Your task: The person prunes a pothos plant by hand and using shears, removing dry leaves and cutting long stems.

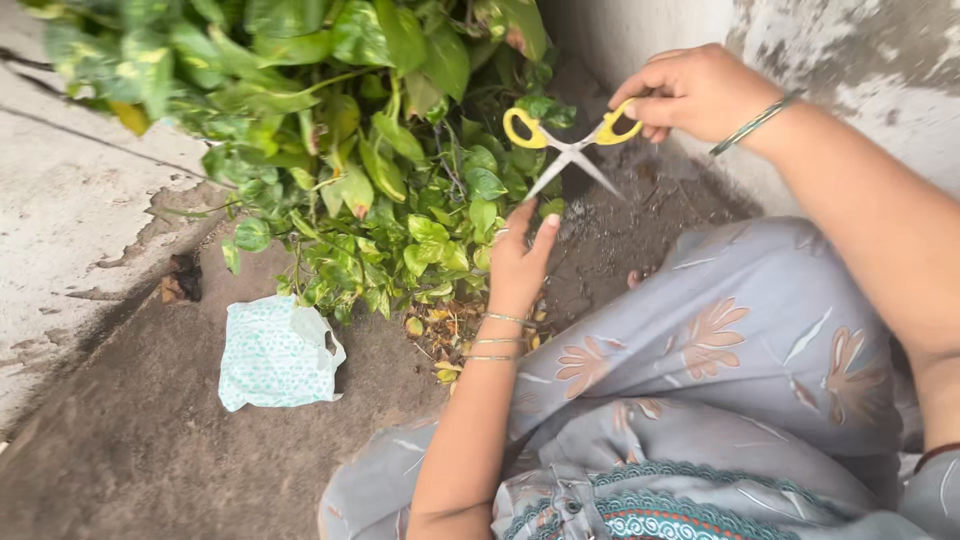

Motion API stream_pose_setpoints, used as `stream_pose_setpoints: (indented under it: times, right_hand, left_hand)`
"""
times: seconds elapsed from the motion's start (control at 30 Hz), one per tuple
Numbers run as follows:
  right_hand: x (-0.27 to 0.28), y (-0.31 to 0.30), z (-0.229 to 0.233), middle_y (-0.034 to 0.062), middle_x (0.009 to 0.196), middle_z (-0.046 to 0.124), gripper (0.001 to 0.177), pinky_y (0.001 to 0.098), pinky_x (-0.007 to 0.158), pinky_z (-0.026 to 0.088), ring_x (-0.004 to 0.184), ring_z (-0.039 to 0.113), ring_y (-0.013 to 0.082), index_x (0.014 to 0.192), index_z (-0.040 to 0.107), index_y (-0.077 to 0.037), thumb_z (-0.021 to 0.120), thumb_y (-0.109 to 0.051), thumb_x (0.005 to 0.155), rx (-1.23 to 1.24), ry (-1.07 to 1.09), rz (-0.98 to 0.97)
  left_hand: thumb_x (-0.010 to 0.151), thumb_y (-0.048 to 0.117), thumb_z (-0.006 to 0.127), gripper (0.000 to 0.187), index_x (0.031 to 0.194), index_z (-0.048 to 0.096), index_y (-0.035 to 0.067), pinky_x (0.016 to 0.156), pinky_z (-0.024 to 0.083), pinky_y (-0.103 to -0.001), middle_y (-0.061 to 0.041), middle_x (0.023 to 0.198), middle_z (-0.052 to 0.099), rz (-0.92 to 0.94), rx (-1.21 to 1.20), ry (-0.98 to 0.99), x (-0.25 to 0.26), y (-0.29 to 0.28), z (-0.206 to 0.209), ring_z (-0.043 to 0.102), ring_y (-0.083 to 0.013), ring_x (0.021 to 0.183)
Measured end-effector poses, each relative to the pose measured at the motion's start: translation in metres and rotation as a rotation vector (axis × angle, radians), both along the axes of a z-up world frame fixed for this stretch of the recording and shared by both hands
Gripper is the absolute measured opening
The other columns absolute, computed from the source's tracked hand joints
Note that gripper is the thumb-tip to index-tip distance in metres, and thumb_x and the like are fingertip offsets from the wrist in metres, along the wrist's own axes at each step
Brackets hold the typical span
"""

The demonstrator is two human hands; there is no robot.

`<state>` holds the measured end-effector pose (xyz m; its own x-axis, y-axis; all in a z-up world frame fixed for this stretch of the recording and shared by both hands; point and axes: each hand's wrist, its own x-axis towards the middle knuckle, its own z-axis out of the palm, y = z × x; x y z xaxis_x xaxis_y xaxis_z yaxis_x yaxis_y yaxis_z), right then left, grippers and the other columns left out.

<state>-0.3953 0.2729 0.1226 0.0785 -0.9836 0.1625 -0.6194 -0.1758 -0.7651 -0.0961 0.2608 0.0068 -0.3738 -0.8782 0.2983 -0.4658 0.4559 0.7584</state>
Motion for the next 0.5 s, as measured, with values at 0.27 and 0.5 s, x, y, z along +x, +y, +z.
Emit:
stream_pose_setpoints:
  times: [0.27, 0.5]
  right_hand:
    - [0.053, 0.026, -0.004, 0.0079, 0.096, 0.070, 0.022, 0.0280, 0.069, 0.059, 0.075, 0.070, 0.0130, 0.119, 0.071, 0.000, 0.062, -0.007, 0.100, -0.053, -0.169, -0.004]
    - [0.089, 0.042, -0.058, 0.0085, 0.098, 0.075, 0.039, 0.0330, 0.068, 0.060, 0.076, 0.073, 0.0203, 0.135, 0.057, -0.009, 0.065, -0.013, 0.097, -0.046, 0.036, 0.033]
  left_hand:
    - [0.105, 0.038, 0.063, 0.051, 0.141, 0.062, 0.001, 0.103, 0.048, -0.032, -0.016, 0.132, 0.069, -0.001, 0.548, 0.786, 0.003, -0.001, -0.012, 0.062, -0.0211, 0.117]
    - [0.102, 0.028, 0.063, 0.028, 0.119, 0.062, 0.005, 0.091, 0.051, -0.034, -0.011, 0.118, 0.072, 0.056, 0.582, 1.064, 0.021, 0.007, -0.022, 0.072, -0.0195, 0.105]
